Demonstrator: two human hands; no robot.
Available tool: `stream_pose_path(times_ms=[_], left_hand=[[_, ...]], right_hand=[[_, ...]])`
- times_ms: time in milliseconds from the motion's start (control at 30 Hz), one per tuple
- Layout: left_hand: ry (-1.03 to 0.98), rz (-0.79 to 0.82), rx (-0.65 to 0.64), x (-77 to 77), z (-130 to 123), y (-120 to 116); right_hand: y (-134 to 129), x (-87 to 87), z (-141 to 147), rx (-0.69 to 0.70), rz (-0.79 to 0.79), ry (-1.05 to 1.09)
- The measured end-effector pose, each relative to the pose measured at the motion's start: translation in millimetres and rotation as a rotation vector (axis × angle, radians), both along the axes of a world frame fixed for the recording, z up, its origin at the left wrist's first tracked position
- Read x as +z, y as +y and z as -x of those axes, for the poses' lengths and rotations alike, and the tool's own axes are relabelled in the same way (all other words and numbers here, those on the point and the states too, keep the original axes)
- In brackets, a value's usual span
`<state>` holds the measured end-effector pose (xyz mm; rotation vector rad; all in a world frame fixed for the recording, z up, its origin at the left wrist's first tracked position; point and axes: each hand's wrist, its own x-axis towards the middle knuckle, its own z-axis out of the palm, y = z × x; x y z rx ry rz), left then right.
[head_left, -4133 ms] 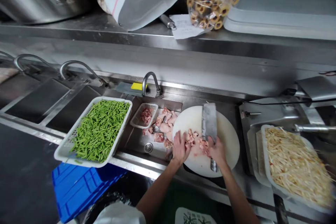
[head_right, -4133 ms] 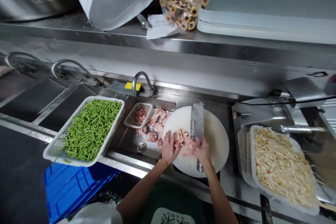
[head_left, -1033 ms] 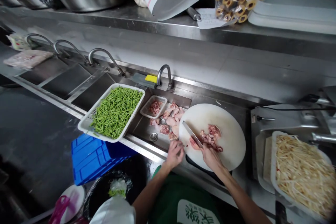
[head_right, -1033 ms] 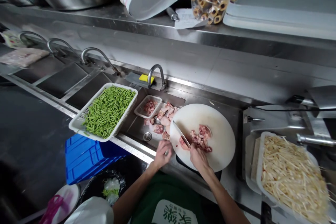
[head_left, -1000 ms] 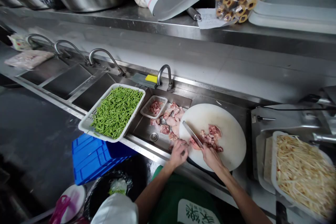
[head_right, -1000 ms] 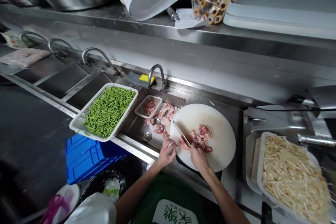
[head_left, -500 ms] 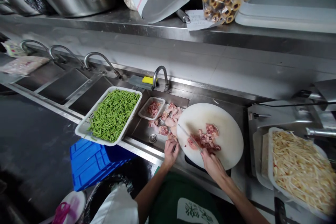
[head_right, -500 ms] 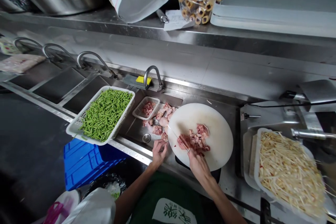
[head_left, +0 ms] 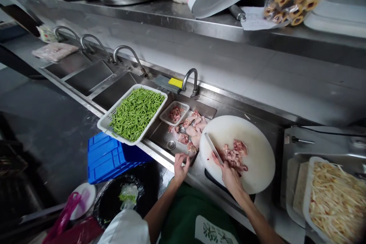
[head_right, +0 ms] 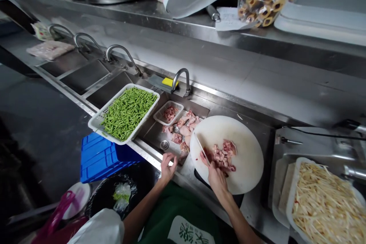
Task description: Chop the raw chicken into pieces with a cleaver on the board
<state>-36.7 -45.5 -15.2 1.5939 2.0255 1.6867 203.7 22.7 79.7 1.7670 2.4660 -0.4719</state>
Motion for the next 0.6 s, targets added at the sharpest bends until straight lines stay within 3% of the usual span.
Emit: stream_pose_path(times_ms=[100,233,300,467,600], left_hand=[[0.003,-0.003,-0.134,3.1,-18.5,15.7],[0.085,0.062,-0.524,0.9,-59.9,45.4],[0.130,0.099,-0.630,-4.1,-75.4,55.4],[0.176,0.086,-0.649,-18.0,-81.7,62.1],[0.168,0.073,-0.666,-21.2,-77.8,62.3]], right_hand=[[11.1,-7.9,3.8,0.053,0.112,-0.135],[16.5,-10.5,-0.5,0.072,0.134,-0.128],[12.3,-10.7,-8.6,0.064,0.165,-0.116],[-9.4,-14.9,-38.8,0.062,0.198,-0.045],[3.5,-16.0,-16.6,0.026,0.196,-0.001]])
